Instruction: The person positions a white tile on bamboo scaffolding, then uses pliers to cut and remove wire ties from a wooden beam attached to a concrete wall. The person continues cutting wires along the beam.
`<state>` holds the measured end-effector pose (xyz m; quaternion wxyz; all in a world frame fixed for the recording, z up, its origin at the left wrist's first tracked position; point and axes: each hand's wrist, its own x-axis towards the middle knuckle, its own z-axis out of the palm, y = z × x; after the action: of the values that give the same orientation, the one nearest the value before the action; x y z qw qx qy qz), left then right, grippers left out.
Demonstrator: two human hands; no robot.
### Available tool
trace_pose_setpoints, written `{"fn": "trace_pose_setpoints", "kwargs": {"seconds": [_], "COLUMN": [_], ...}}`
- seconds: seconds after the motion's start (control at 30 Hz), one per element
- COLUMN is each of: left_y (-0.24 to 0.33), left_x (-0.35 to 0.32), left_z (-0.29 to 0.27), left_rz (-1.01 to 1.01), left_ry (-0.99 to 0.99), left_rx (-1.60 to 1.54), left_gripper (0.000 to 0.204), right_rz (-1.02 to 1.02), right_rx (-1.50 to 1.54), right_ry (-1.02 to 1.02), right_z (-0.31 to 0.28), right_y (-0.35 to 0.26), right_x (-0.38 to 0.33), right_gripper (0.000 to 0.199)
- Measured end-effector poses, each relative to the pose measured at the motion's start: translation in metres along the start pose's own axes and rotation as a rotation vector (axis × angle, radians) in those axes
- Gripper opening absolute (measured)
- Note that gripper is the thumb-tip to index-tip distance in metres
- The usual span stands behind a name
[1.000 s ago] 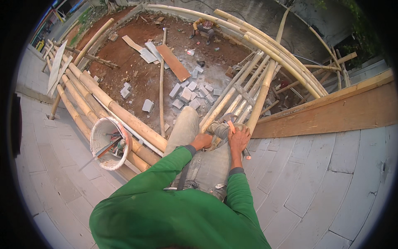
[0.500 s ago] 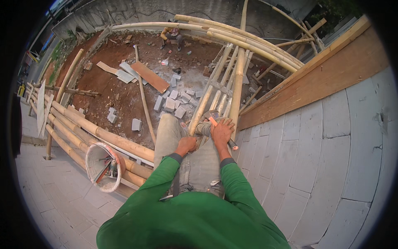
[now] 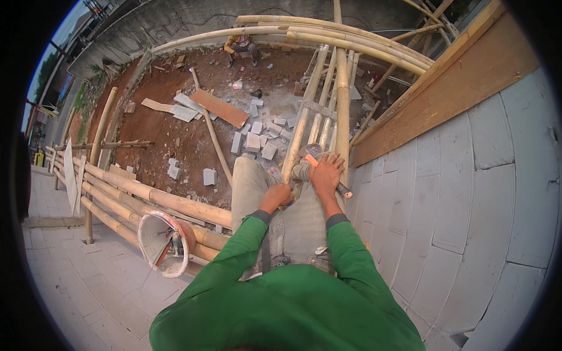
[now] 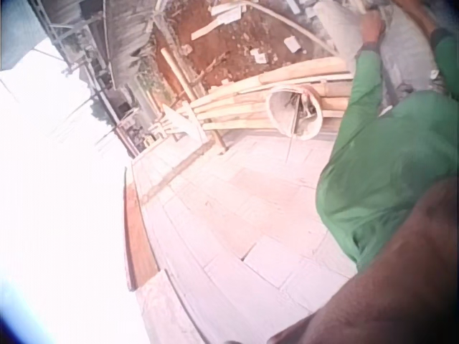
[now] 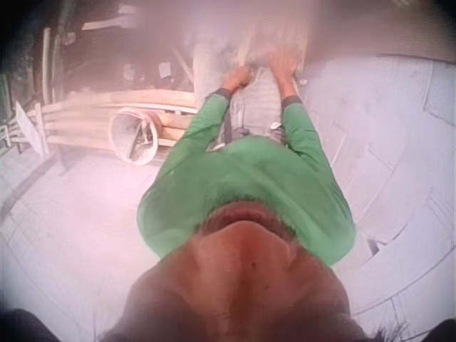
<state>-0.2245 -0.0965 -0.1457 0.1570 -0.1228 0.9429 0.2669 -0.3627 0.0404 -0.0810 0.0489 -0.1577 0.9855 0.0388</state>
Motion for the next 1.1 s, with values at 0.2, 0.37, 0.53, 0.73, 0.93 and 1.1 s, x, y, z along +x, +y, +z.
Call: {"fn": "trace_pose_setpoints", "kwargs": {"seconds": [0.2, 0.37, 0.53, 0.73, 0.93, 1.1], "left_y": [-0.002, 0.009, 0.009, 0.007, 0.005, 0.005], "left_x": [0.001, -0.002, -0.002, 0.002, 0.003, 0.001], "left_z": [0.013, 0.006, 0.003, 0.007, 0.015, 0.009], "left_rz": [0.013, -0.019, -0.020, -0.032, -0.030, -0.034], "left_ry": [0.044, 0.045, 0.003, -0.005, 0.009, -0.007], "left_rx": [-0.006, -0.006, -0.017, -0.001, 0.009, -0.006], "left_gripper": [0.026, 0.018, 0.019, 0.019, 0.019, 0.019], "right_rz": [-0.008, -0.022, -0.043, -0.019, -0.073, -0.045], "right_rx": [-0.004, -0.072, -0.120, -0.093, -0.141, -0.125], "right_ry": [0.010, 0.052, 0.091, 0.039, 0.142, 0.138], "right_z": [0.000, 0.005, 0.010, 0.004, 0.004, 0.009], "right_y": [0.000, -0.001, 0.001, -0.001, 0.001, 0.002], "right_x": [0.001, 0.000, 0.002, 0.001, -0.002, -0.001], "right_gripper": [0.074, 0.074, 0.073, 0.074, 0.070, 0.069]}}
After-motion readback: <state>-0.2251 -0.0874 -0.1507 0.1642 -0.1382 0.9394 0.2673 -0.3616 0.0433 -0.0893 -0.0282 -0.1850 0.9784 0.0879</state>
